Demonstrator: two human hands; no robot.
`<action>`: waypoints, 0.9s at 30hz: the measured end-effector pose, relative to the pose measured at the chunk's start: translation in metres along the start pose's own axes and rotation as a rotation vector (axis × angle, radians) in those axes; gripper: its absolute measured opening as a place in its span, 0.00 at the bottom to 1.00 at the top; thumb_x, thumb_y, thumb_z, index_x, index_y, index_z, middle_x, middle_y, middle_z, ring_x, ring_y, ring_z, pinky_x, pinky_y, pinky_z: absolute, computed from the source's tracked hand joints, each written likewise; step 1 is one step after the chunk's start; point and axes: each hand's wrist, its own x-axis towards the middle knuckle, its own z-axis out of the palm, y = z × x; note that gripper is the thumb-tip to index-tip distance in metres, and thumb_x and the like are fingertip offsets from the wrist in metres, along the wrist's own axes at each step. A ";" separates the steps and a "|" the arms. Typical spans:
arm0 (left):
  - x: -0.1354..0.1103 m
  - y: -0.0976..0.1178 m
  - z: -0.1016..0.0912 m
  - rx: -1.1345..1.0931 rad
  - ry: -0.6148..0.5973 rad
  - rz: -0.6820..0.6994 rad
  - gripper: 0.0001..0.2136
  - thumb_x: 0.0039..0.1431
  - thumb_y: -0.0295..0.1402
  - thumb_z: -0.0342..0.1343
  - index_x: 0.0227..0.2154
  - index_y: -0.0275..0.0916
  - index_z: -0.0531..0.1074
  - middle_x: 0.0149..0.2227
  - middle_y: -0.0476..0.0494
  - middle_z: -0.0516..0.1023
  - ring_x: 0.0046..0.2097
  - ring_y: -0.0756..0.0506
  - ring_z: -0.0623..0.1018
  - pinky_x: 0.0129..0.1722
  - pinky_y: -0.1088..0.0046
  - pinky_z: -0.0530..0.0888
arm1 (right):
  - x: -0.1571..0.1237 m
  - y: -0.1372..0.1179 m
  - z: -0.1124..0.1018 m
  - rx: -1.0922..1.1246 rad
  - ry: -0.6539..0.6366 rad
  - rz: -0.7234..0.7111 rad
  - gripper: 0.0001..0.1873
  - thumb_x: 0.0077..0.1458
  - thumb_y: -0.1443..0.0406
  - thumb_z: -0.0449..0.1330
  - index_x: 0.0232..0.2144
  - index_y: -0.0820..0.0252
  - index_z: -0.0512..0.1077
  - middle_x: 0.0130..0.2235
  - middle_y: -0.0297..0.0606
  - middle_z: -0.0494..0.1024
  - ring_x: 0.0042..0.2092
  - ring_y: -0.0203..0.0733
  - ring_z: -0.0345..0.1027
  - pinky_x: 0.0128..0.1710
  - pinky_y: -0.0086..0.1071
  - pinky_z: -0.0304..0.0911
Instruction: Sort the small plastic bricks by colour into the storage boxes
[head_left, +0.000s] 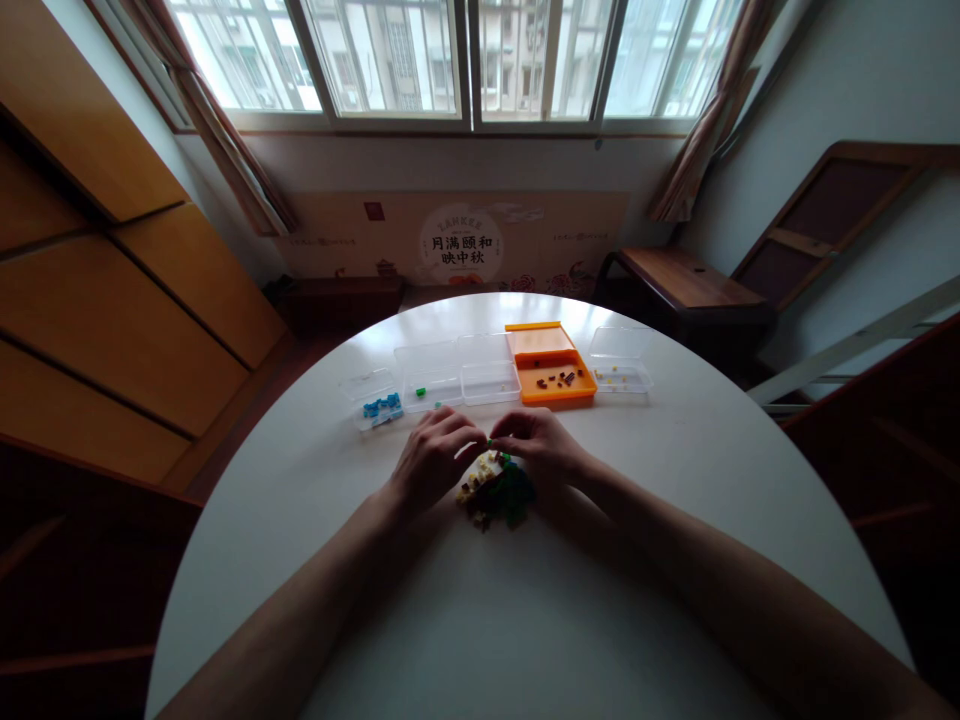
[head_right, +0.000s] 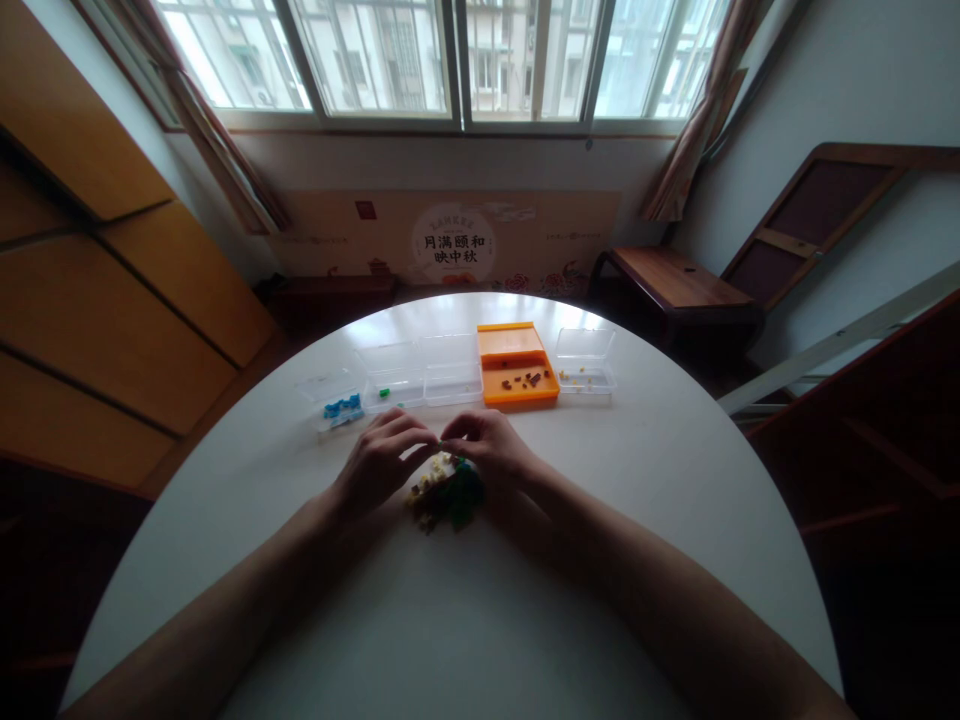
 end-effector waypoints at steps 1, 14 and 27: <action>0.000 -0.003 -0.001 0.013 0.018 -0.018 0.06 0.60 0.32 0.56 0.29 0.40 0.74 0.30 0.47 0.76 0.35 0.47 0.71 0.38 0.69 0.69 | 0.000 0.001 -0.001 -0.007 0.009 -0.002 0.08 0.47 0.62 0.65 0.29 0.62 0.76 0.29 0.36 0.77 0.31 0.36 0.69 0.34 0.31 0.65; -0.003 -0.052 -0.008 0.362 0.355 -0.511 0.14 0.62 0.38 0.51 0.32 0.37 0.78 0.30 0.42 0.79 0.33 0.42 0.73 0.36 0.67 0.69 | -0.004 0.005 -0.009 -0.121 0.073 0.001 0.08 0.49 0.64 0.63 0.31 0.62 0.76 0.29 0.36 0.77 0.30 0.34 0.67 0.31 0.28 0.61; -0.016 -0.046 -0.001 0.405 0.090 -0.324 0.08 0.58 0.32 0.55 0.39 0.41 0.77 0.40 0.42 0.80 0.41 0.38 0.73 0.39 0.60 0.67 | -0.007 -0.005 -0.024 -0.434 -0.093 -0.019 0.11 0.47 0.72 0.60 0.34 0.60 0.78 0.28 0.33 0.76 0.27 0.31 0.62 0.30 0.26 0.58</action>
